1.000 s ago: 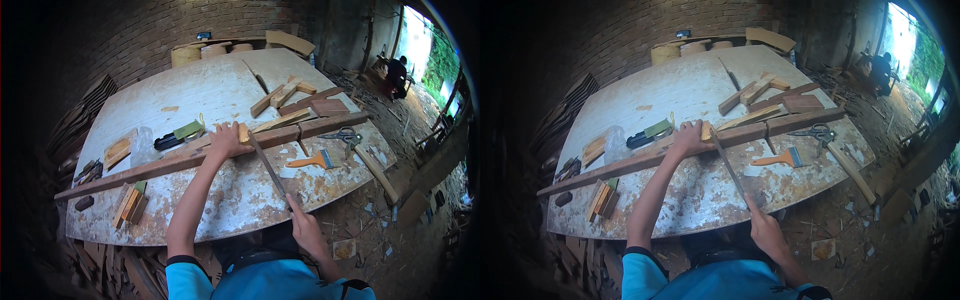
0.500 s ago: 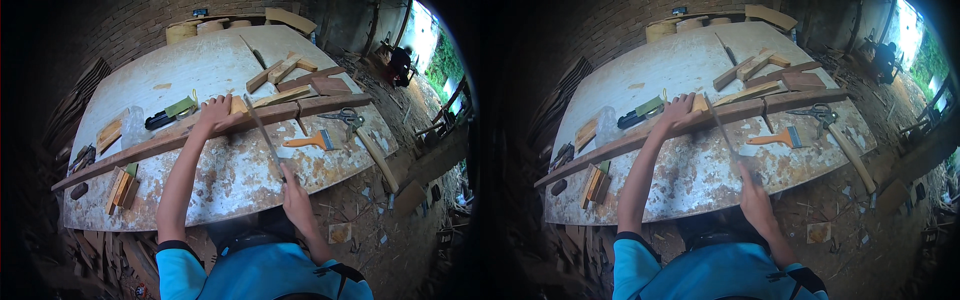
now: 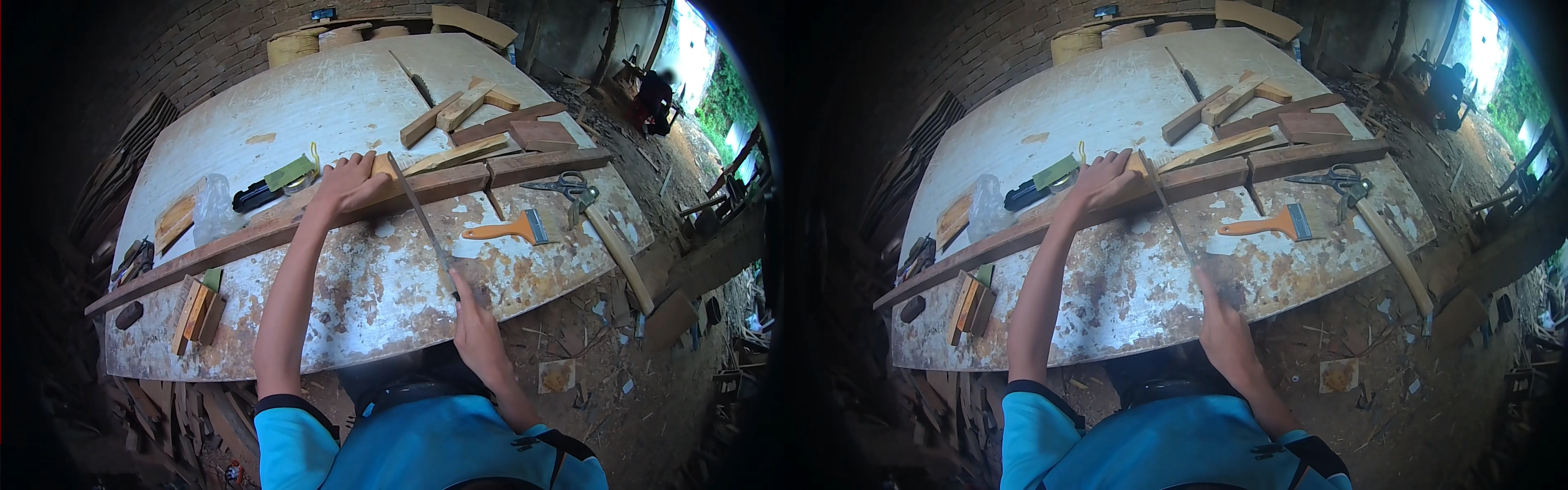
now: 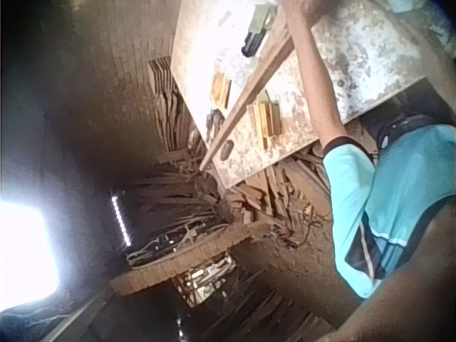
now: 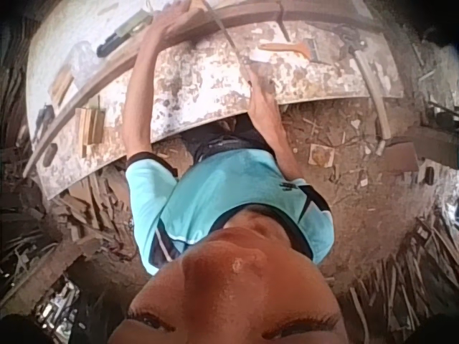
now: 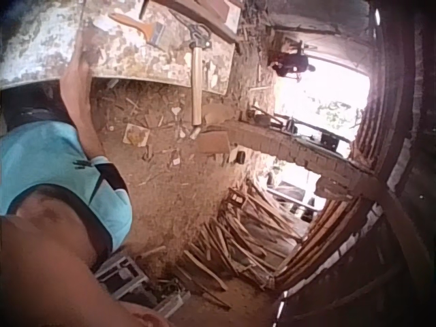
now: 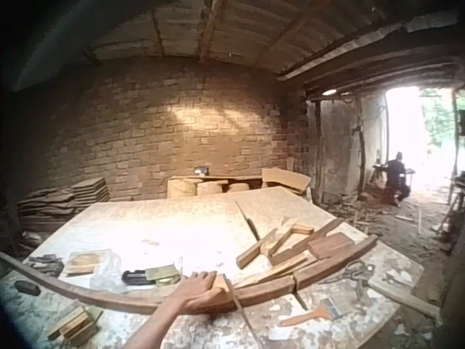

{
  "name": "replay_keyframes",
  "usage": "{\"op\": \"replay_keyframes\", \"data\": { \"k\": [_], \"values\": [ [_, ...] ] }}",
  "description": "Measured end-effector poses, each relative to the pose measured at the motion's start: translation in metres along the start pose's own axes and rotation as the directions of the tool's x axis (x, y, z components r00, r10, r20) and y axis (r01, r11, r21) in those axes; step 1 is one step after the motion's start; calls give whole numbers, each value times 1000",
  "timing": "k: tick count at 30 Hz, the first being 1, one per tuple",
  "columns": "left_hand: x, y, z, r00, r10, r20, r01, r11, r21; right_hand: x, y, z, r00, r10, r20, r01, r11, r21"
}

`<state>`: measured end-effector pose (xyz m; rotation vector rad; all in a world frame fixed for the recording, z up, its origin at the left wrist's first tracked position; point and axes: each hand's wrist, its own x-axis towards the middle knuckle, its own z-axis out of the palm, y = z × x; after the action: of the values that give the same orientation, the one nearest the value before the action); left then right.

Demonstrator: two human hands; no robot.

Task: Measure and assemble wooden pieces using a tape measure, hammer, and file.

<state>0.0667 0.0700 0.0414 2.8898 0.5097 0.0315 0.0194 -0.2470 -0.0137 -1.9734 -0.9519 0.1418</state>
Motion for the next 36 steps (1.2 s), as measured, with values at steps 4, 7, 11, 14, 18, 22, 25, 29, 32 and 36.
{"op": "replay_keyframes", "data": {
  "k": [4, 7, 11, 14, 18, 22, 25, 29, 32, 36],
  "values": [
    [0, 2, 0, 1000, -17, -12, 17, 1000, 16, -3, -2, 4, 996, 69, 47, -67, 997, -47],
    [1, 3, -2, 1000, -26, -4, 26, 1000, 13, -2, -3, 6, 998, 57, 39, -55, 997, -50],
    [4, 5, -7, 997, -66, 34, 67, 998, -22, 2, -3, 5, 990, 112, 89, -107, 993, -57],
    [7, 6, -12, 991, -90, 95, 97, 992, -77, 7, -3, 2, 985, 138, 105, -134, 990, -43],
    [9, 5, -13, 995, -75, 70, 80, 995, -62, 10, -3, 2, 987, 118, 110, -114, 993, -38],
    [11, 4, -12, 988, -89, 125, 104, 988, -116, 17, -6, 2, 990, 74, 121, -69, 997, -45],
    [8, 6, -8, 993, -85, 77, 92, 992, -86, 40, -10, 4, 992, 63, 107, -58, 997, -44],
    [3, 9, -6, 997, -80, -3, 80, 996, -45, 107, -17, 18, 986, 101, 129, -93, 993, -70],
    [0, 12, -7, 997, -79, -11, 78, 997, -9, 163, -18, 40, 999, -7, 41, 8, 999, -47],
    [2, 13, -7, 995, -98, -9, 97, 994, -42, 185, -13, 52, 991, -99, -93, 98, 995, -18]
  ]
}}
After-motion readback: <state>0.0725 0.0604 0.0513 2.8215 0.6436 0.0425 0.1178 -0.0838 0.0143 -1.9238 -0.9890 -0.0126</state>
